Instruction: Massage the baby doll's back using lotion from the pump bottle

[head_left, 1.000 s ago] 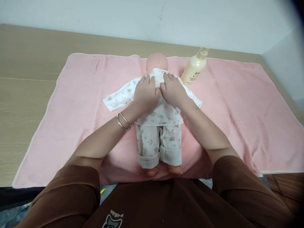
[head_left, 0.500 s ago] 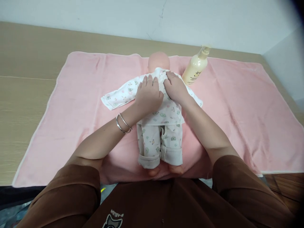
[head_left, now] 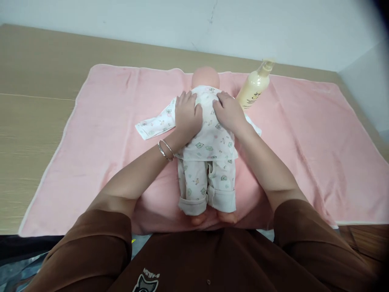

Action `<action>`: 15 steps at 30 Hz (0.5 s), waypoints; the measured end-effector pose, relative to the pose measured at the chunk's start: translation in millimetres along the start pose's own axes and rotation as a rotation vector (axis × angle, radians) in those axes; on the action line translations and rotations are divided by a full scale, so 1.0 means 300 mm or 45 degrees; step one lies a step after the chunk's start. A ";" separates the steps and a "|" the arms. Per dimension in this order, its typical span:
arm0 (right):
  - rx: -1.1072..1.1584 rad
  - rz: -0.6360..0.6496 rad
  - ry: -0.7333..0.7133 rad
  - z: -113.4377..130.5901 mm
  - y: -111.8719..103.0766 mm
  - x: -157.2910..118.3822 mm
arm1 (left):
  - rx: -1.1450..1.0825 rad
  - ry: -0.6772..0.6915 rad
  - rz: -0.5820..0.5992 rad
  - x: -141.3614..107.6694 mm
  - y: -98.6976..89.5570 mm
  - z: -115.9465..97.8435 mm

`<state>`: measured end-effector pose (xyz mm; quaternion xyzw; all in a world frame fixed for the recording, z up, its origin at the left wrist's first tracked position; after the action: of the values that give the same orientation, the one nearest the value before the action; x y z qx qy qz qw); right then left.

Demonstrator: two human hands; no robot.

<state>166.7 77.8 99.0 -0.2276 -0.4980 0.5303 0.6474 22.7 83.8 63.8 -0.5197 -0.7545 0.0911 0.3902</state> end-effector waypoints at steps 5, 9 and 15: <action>0.063 -0.280 -0.208 0.087 -0.078 -0.026 | -0.037 0.060 -0.054 0.002 -0.007 0.001; 0.034 0.001 -0.148 0.101 0.014 -0.047 | -0.046 0.036 -0.046 0.006 0.010 0.032; 0.012 -0.167 -0.130 0.092 -0.041 -0.039 | -0.055 0.067 -0.059 0.000 0.002 0.018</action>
<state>148.4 56.5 115.4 -0.1640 -0.5415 0.5000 0.6557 19.5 85.6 59.9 -0.5127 -0.7576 0.0521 0.4006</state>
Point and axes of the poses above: each hand's wrist, its own x-axis towards the middle knuckle, its own y-axis out of the palm, z = x × y, the point moved 9 cm from there along x, towards the middle knuckle, and after that the axes turned 14 degrees about -z, right-handed, at the moved point
